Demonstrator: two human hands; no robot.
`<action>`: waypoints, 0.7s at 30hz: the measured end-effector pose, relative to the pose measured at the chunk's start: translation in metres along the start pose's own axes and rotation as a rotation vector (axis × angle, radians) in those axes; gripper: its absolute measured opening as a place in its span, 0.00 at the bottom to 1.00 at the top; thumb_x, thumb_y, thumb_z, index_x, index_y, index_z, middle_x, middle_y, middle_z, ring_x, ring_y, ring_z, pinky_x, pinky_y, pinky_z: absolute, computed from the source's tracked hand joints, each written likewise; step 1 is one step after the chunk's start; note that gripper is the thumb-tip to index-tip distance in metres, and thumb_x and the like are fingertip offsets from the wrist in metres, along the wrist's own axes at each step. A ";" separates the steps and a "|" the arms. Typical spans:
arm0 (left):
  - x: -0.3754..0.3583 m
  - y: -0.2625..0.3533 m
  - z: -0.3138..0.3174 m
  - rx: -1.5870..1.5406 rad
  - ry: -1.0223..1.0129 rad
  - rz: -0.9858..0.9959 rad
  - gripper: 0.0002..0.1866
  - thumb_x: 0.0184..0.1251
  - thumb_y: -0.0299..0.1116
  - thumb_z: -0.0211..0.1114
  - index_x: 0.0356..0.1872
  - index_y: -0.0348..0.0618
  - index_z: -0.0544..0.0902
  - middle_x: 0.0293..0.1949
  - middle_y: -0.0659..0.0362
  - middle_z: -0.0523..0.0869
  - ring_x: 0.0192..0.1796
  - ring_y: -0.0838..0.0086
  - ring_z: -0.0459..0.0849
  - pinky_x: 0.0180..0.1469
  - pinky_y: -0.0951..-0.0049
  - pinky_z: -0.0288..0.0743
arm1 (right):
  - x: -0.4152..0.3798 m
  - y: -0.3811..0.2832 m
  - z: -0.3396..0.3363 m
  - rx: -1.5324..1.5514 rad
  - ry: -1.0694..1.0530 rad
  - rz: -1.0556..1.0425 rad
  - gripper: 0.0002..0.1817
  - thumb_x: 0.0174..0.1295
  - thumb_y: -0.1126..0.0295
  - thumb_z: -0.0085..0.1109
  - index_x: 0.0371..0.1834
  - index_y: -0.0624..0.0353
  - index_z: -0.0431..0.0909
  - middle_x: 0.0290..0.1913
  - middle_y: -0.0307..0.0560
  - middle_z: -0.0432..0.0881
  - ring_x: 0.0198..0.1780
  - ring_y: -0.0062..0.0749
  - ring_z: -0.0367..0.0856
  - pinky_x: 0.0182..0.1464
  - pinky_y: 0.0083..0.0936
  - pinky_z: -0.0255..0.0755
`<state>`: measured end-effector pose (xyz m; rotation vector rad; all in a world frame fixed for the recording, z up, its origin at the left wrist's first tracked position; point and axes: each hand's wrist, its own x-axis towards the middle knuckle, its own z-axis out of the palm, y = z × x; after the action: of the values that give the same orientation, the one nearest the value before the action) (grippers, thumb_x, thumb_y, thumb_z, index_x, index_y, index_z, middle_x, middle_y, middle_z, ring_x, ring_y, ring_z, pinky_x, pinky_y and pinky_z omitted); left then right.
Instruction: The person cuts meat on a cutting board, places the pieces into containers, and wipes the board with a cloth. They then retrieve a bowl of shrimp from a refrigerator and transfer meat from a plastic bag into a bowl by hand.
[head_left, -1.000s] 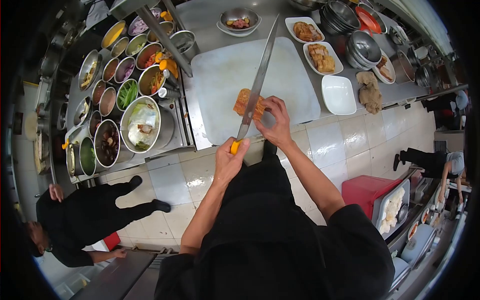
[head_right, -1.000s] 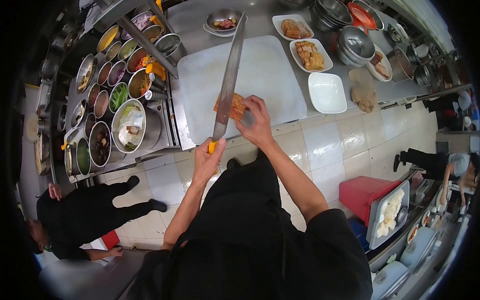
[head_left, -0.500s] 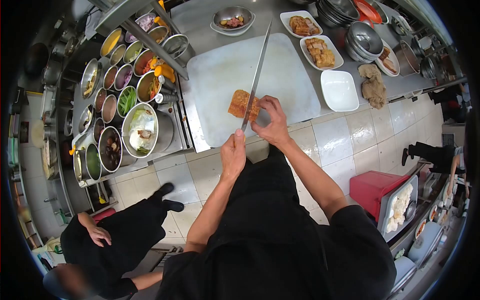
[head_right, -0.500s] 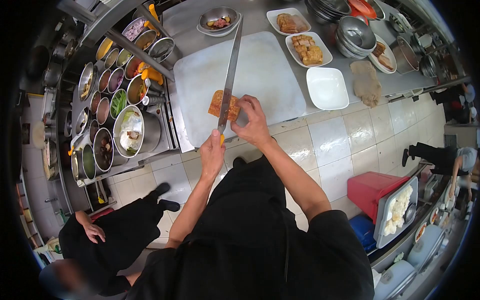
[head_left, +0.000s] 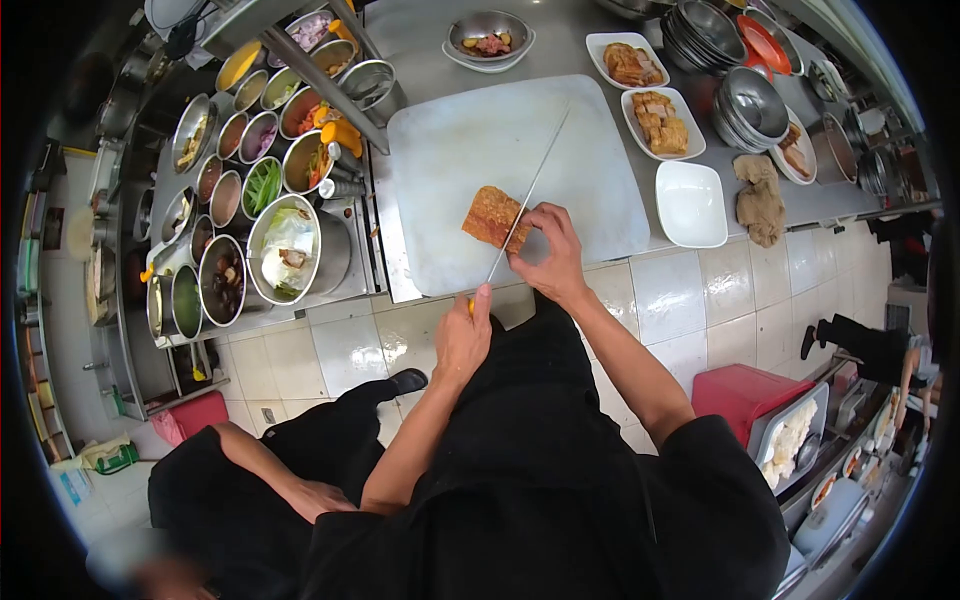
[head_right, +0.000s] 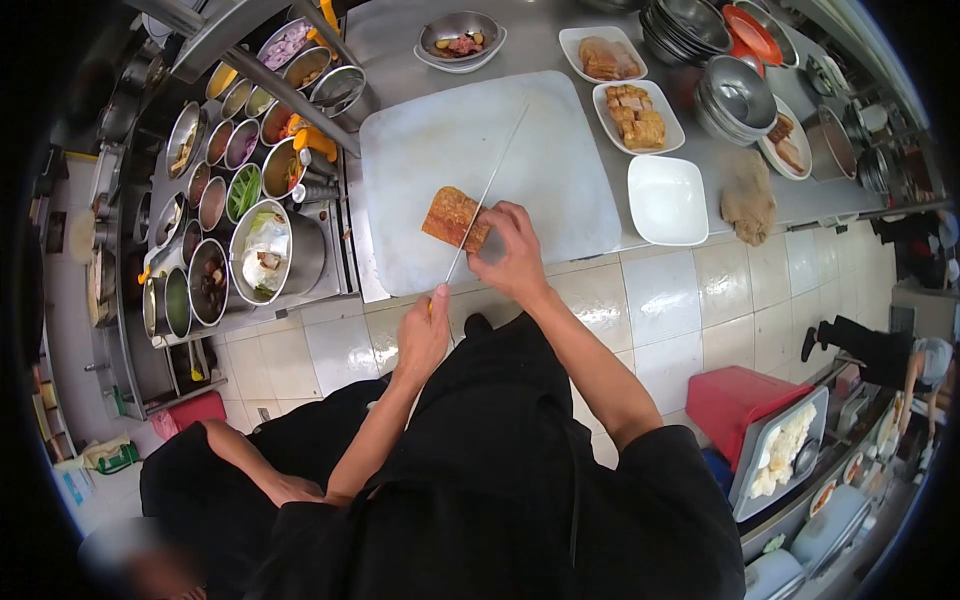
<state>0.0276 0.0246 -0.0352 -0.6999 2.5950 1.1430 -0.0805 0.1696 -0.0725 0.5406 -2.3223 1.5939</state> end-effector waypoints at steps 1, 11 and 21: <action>-0.005 0.007 -0.009 -0.003 0.010 -0.009 0.36 0.73 0.60 0.44 0.29 0.29 0.78 0.29 0.32 0.81 0.38 0.37 0.81 0.43 0.47 0.71 | 0.000 0.001 -0.001 -0.004 -0.006 0.008 0.27 0.37 0.76 0.69 0.46 0.59 0.75 0.50 0.52 0.73 0.51 0.45 0.76 0.53 0.34 0.73; -0.022 0.011 -0.025 0.247 -0.049 -0.071 0.34 0.74 0.58 0.45 0.29 0.31 0.79 0.27 0.33 0.82 0.35 0.36 0.81 0.41 0.45 0.73 | 0.009 0.006 -0.014 0.092 -0.137 0.061 0.28 0.43 0.68 0.73 0.50 0.58 0.74 0.53 0.53 0.72 0.57 0.46 0.72 0.57 0.37 0.70; -0.024 0.008 -0.006 0.306 0.008 -0.144 0.33 0.73 0.58 0.46 0.28 0.32 0.79 0.25 0.32 0.81 0.33 0.35 0.82 0.39 0.44 0.75 | 0.161 -0.022 -0.018 -0.145 -0.080 -0.247 0.25 0.68 0.51 0.46 0.60 0.56 0.71 0.72 0.55 0.57 0.74 0.61 0.49 0.72 0.52 0.45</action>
<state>0.0444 0.0331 -0.0171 -0.8035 2.5957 0.6819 -0.2144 0.1558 0.0203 0.8335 -2.2986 1.3039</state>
